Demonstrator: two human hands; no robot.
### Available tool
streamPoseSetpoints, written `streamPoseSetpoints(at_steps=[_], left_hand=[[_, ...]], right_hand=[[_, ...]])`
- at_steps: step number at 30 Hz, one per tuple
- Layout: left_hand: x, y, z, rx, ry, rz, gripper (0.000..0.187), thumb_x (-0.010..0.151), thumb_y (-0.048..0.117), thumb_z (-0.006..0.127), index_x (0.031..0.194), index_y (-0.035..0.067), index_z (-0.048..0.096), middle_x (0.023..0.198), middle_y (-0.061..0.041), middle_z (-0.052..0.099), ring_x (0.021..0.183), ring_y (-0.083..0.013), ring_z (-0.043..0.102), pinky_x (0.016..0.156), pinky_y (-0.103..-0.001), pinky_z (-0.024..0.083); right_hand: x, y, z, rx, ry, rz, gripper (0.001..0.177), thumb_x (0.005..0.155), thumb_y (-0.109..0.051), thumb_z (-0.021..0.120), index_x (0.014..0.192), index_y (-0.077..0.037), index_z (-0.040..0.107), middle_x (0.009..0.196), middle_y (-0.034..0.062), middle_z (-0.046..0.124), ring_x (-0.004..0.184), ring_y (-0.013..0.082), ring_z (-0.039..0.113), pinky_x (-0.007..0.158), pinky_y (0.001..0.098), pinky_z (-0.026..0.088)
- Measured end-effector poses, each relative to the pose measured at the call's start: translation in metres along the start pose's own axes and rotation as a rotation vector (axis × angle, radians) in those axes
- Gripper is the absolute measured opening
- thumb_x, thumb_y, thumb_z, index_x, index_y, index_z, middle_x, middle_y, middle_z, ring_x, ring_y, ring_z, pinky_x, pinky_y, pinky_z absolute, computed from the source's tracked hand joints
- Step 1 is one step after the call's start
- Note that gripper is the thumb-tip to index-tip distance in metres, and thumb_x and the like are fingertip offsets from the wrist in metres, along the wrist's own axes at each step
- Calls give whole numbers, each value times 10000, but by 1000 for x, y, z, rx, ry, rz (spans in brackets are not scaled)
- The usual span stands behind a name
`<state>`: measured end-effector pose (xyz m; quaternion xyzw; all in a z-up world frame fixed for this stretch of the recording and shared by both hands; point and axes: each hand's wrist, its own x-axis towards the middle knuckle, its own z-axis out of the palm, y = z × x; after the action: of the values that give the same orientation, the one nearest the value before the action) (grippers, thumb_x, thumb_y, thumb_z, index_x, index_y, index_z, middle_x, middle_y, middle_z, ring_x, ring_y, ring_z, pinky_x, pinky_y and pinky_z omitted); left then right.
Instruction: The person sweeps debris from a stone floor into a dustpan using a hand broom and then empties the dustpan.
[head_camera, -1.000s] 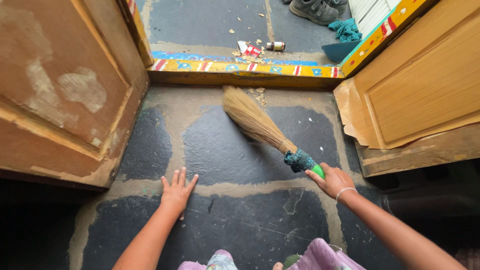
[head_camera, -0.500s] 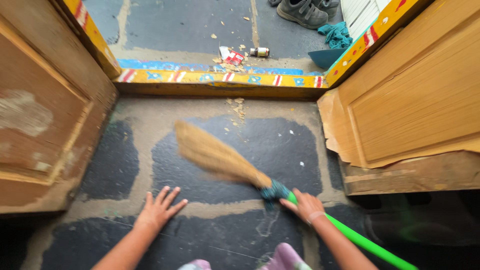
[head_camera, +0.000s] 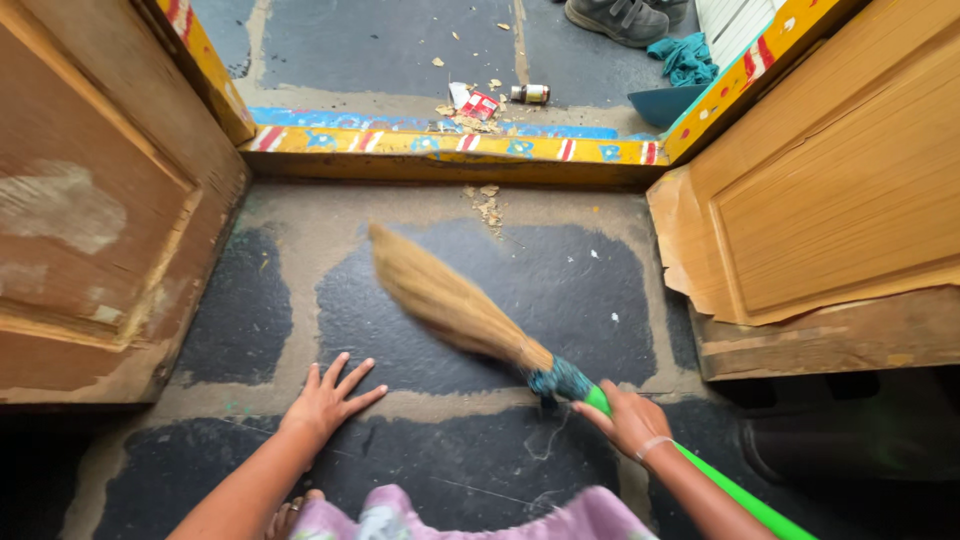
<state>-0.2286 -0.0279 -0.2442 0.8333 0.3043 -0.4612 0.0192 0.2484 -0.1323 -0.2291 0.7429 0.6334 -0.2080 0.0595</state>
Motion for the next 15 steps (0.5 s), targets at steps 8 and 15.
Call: streamPoseSetpoints(at_steps=[8, 15], left_hand=[[23, -42, -37, -22, 41, 109, 1054, 773, 704, 777, 1610, 318, 265, 1658, -102, 298, 1568, -405, 125, 1171, -719, 212], [26, -175, -156, 134, 335, -68, 823, 795, 615, 790, 1485, 283, 487, 1470, -81, 551, 1515, -390, 261, 1127, -739, 236]], right_hand=[[-18, 10, -72, -196, 57, 123, 660, 867, -746, 521, 1047, -118, 614, 832, 208, 741, 792, 421, 724, 680, 539, 570], [-53, -50, -106, -158, -66, 3, 631, 825, -725, 570, 1062, -144, 639, 793, 170, 741, 758, 392, 730, 705, 512, 574]])
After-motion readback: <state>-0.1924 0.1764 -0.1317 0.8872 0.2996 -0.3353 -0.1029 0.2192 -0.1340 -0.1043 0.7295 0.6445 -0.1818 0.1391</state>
